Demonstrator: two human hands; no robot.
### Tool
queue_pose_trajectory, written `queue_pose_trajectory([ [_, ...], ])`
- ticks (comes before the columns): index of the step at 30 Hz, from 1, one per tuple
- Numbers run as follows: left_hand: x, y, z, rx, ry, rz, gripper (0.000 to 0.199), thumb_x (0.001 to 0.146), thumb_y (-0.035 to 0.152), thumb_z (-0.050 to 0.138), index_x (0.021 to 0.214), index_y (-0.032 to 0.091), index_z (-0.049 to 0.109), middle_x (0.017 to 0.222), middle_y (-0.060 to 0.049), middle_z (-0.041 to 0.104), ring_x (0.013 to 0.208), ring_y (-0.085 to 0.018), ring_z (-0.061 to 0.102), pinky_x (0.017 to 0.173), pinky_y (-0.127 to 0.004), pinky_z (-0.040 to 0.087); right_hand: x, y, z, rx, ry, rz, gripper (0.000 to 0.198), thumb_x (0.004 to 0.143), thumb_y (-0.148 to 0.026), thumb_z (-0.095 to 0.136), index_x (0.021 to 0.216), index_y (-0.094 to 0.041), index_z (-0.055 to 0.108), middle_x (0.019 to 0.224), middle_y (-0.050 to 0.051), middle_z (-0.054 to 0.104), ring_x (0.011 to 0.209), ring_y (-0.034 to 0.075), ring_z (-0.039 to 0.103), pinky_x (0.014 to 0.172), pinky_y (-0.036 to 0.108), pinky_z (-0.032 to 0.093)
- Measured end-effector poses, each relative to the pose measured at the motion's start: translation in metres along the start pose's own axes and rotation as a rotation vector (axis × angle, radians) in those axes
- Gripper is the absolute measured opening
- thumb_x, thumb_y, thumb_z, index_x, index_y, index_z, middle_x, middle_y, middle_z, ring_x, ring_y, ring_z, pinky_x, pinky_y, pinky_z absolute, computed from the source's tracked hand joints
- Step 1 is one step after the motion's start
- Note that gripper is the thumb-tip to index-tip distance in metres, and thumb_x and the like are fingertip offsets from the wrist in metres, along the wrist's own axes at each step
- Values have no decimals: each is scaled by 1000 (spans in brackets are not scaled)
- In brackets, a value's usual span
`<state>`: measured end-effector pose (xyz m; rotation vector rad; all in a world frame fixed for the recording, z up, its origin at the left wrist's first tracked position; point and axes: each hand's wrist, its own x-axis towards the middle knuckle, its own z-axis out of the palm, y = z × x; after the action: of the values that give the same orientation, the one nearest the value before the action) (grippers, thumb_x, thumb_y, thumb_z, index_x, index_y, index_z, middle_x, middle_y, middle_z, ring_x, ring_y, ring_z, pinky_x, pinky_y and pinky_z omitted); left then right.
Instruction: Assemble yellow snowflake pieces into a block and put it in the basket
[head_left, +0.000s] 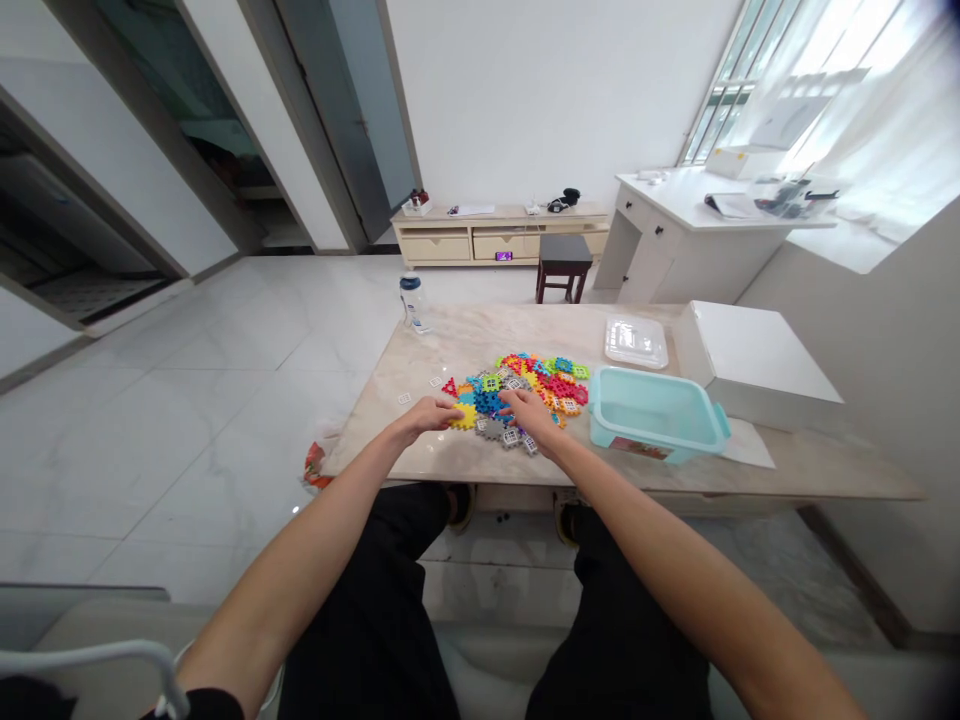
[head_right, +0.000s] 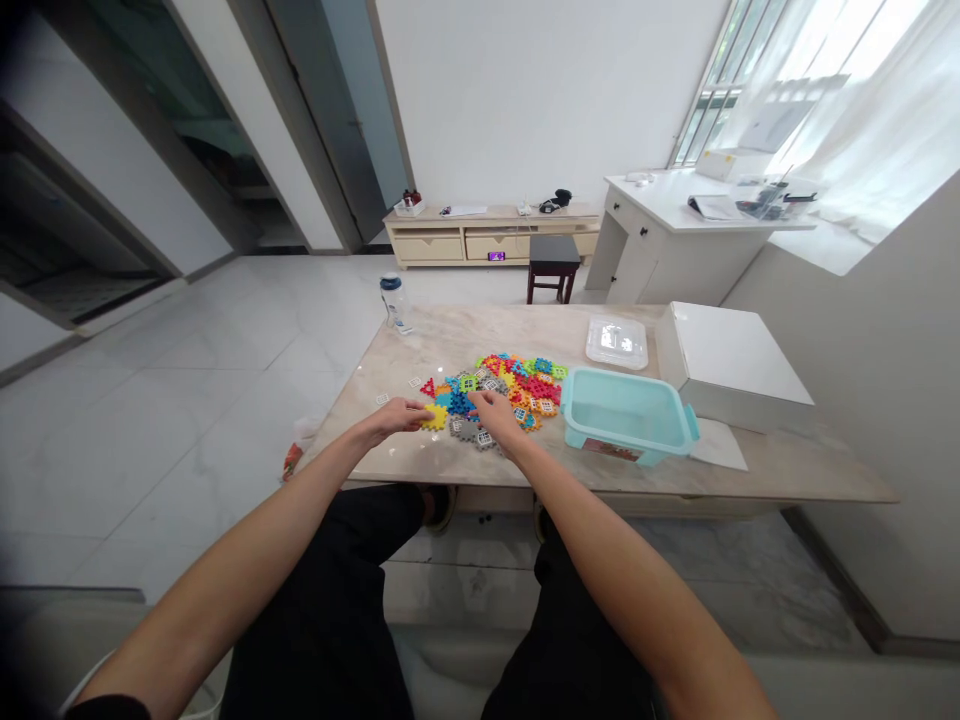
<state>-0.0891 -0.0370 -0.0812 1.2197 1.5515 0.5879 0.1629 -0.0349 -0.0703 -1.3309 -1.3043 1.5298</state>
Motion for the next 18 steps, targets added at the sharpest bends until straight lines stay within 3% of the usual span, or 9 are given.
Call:
queue_pose_trajectory([
  [8,5,-29,-10,103,58,-213,47,56,40,98,88,13,77,77,-5,75,76,-18,69,65,-24,50,-2,-3,-7,-19,10,4,27,93,-35,58,97,-15,75,110,10,77,93,19,71,64,23,48],
  [18,22,-40,4,152,90,-300,38,59,35,97,81,13,74,77,-6,75,79,-20,73,60,-21,50,-2,-3,-13,1,26,7,28,88,-35,59,94,-15,77,101,8,77,87,17,67,64,23,47],
])
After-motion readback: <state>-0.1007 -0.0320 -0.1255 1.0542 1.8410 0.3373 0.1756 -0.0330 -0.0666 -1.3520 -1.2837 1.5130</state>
